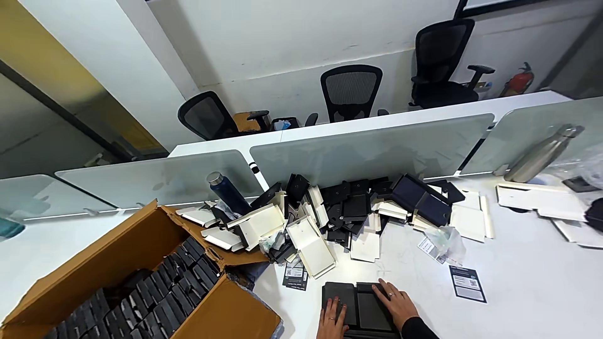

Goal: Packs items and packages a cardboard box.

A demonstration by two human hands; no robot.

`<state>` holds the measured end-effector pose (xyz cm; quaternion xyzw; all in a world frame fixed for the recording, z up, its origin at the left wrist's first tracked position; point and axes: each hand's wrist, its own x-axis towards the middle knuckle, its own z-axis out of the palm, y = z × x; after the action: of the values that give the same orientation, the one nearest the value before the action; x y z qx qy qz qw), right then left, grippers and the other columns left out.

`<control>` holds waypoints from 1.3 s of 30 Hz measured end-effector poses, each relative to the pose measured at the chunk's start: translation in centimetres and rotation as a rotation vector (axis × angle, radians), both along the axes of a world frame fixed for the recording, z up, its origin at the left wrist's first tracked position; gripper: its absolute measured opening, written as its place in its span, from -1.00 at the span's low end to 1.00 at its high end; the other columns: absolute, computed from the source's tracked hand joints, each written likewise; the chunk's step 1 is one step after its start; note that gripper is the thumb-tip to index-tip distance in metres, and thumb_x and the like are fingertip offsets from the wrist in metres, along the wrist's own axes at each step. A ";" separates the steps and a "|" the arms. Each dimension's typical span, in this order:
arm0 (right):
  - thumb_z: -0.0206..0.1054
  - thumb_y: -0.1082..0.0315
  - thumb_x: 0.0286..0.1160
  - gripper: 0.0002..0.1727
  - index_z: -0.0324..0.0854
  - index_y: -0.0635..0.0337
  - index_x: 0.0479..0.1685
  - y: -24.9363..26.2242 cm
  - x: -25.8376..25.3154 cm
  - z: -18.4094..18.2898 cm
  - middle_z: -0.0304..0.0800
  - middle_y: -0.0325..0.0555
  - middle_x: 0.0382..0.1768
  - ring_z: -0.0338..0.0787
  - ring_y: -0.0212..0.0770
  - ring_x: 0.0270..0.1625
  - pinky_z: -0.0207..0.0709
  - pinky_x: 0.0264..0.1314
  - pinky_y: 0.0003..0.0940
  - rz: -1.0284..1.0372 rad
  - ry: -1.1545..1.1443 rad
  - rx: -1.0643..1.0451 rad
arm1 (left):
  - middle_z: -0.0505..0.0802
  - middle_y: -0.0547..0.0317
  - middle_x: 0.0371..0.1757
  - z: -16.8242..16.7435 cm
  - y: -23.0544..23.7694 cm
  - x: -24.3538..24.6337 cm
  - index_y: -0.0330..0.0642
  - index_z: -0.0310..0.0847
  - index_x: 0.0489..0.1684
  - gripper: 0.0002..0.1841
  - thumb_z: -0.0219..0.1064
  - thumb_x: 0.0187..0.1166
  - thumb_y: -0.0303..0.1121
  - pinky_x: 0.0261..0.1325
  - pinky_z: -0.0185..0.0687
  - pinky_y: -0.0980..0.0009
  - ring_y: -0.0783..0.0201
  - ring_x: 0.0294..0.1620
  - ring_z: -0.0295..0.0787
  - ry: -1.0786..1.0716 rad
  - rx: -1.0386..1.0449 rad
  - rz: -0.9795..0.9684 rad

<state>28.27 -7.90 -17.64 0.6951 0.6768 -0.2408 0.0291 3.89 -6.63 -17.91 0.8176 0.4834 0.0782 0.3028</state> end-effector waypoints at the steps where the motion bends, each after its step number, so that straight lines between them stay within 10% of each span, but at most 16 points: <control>1: 0.19 0.85 0.30 -0.02 0.19 -0.01 0.86 -0.1 -0.1 -0.3 0.15 0.18 0.83 0.21 0.32 0.82 0.27 0.60 0.32 0.021 -0.025 -0.029 | 0.34 -0.33 0.77 -0.3 0.0 -0.2 -0.23 0.44 0.68 -0.46 0.26 0.69 -0.32 0.75 -0.04 -0.36 -0.40 0.81 0.10 0.044 -0.015 -0.029; 4: 0.25 0.79 0.31 0.01 0.06 0.01 0.90 -0.3 0.0 -0.8 0.00 0.12 0.89 0.04 0.27 0.89 0.13 0.71 0.33 0.010 -0.021 -0.090 | 0.16 -0.20 0.87 -0.8 0.2 -0.8 -0.15 0.22 0.82 -0.39 0.12 0.79 -0.18 0.77 -0.23 -0.42 -0.33 0.88 -0.09 0.171 -0.060 -0.104; 7: 0.28 0.17 0.70 -0.12 -0.15 0.02 0.95 0.7 0.2 0.6 -0.25 0.08 0.94 -0.21 0.19 0.95 -0.13 0.83 0.31 -0.017 0.044 -0.225 | 0.12 -0.16 0.89 -1.4 0.4 -0.9 -0.12 0.16 0.85 -0.38 0.07 0.81 -0.14 0.77 -0.34 -0.44 -0.29 0.90 -0.13 0.225 -0.054 -0.136; 11: 0.63 -0.23 0.20 0.42 -0.37 0.05 0.96 2.4 0.5 2.0 -0.42 0.15 0.94 -0.31 0.23 0.95 -0.20 0.82 0.37 0.041 0.020 -0.402 | 0.12 -0.25 0.88 -1.0 0.6 0.0 -0.17 0.14 0.85 -0.34 0.14 0.77 -0.14 0.76 -0.31 -0.45 -0.34 0.88 -0.10 0.296 -0.013 -0.145; 15: 0.86 0.01 -0.10 0.59 -0.40 0.01 0.97 3.4 0.6 2.9 -0.47 0.17 0.94 -0.35 0.27 0.95 -0.20 0.77 0.49 0.070 0.016 -0.496 | 0.18 -0.35 0.84 0.3 1.3 1.3 0.12 0.33 0.79 -0.36 0.30 0.65 -0.36 0.70 -0.15 -0.50 -0.46 0.84 -0.03 0.277 0.020 -0.253; 22: 0.80 0.42 -0.02 0.52 -0.43 0.08 0.95 3.3 -0.6 2.6 -0.56 0.20 0.93 -0.40 0.32 0.94 0.00 0.73 0.41 -0.013 0.013 -0.496 | -0.42 -0.23 0.91 5.1 5.0 6.0 0.49 -0.06 0.90 -0.19 0.16 0.73 -0.52 0.60 -0.47 -0.69 -0.52 0.86 -0.68 0.670 -0.507 -0.404; 28: 0.64 0.61 0.07 0.39 -0.35 0.05 0.96 2.2 -1.0 0.8 -0.54 0.17 0.93 -0.39 0.29 0.94 -0.03 0.73 0.44 -0.067 0.011 -0.390 | -0.58 -0.28 0.87 5.1 5.5 7.8 0.38 -0.26 0.95 -0.04 0.42 0.62 -0.17 0.51 -0.35 -0.76 -0.58 0.82 -0.76 0.837 -0.570 -0.452; 33: 0.74 0.09 0.13 0.41 -0.33 0.16 0.95 1.0 2.7 -0.8 -0.52 0.23 0.92 -0.38 0.24 0.95 -0.21 0.80 0.42 0.106 0.187 -0.258 | -0.55 -0.22 0.89 4.9 5.9 9.8 -0.21 0.08 0.85 -0.22 0.36 0.68 -0.17 0.55 -0.25 -0.70 -0.56 0.83 -0.73 0.838 -0.675 -0.264; 35: 0.60 0.21 0.40 0.22 -0.32 0.27 0.93 0.7 3.6 0.0 -0.47 0.23 0.92 -0.29 0.20 0.95 -0.24 0.88 0.26 -0.033 0.360 -0.270 | -0.56 -0.17 0.89 5.1 5.8 10.1 -0.22 0.08 0.85 -0.26 0.31 0.71 -0.19 0.59 -0.28 -0.66 -0.51 0.85 -0.76 0.820 -0.694 -0.223; 39: 0.73 0.35 0.17 0.07 0.16 0.49 0.74 -0.3 3.5 1.1 0.06 0.52 0.77 0.22 0.38 0.78 0.13 0.81 0.04 -0.576 0.462 -0.224 | -0.56 -0.17 0.89 4.8 5.5 9.2 -0.21 -0.05 0.89 -0.29 0.15 0.82 -0.17 0.62 -0.29 -0.62 -0.50 0.85 -0.76 0.822 -0.671 -0.270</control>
<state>31.73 -8.18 -16.56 0.7766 0.4122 -0.4618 -0.1169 13.14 -1.10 -13.10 0.6942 0.4511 -0.4458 0.3405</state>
